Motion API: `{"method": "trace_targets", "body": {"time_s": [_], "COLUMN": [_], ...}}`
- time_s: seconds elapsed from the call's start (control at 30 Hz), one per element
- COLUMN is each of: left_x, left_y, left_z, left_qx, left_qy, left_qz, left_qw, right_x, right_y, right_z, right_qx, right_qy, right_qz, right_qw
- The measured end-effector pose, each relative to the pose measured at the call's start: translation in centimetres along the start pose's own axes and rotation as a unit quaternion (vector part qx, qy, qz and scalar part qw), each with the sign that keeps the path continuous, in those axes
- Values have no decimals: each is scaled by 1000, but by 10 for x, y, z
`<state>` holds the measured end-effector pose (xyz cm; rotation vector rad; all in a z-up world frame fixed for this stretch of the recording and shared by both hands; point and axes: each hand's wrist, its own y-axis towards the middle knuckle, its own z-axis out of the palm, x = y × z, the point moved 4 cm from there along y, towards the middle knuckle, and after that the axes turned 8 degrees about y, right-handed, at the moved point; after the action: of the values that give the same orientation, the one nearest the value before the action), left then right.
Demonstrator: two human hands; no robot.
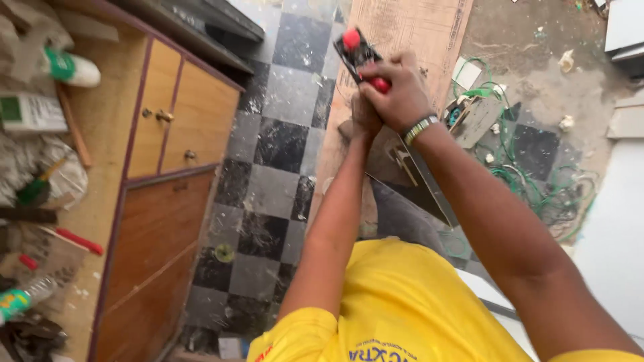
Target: Using a hand plane to smooth the edge of a laminate furniture panel.
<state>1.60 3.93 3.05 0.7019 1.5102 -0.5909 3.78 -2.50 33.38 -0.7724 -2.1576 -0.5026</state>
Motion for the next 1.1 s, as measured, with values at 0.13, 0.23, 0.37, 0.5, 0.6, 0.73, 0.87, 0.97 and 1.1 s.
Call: {"method": "trace_targets", "body": {"time_s": [0.13, 0.23, 0.37, 0.5, 0.6, 0.73, 0.87, 0.97, 1.1], "left_x": [9, 9, 7, 10, -23, 6, 2, -10, -6], "left_y": [-15, -16, -17, -9, -11, -2, -8, -15, -14], "left_z": [-5, -6, 0, 4, -7, -4, -13, -15, -15], "left_qx": [-69, -102, -79, 5, -38, -102, -31, -66, -173], "left_qy": [252, 337, 365, -134, 22, -1, 41, 300, 290], "left_qz": [178, 201, 165, -80, 60, 139, 132, 231, 374], "left_qw": [949, 914, 913, 988, 997, 985, 990, 923, 864], "right_x": [29, 13, -27, -11, 1, 5, 24, 16, -5], "right_y": [-94, -214, -343, -270, -171, -59, -21, -59, -190], "right_z": [-44, -76, -98, -87, -61, -34, -24, -34, -77], "right_qx": [30, 33, 39, 87, 90, 51, 65, 30, 59], "right_qy": [-24, -16, -86, -124, -141, -80, -43, -55, -49], "right_qz": [39, 55, 126, 188, 139, 35, 83, 23, 63], "right_qw": [998, 998, 988, 970, 976, 995, 994, 998, 995]}}
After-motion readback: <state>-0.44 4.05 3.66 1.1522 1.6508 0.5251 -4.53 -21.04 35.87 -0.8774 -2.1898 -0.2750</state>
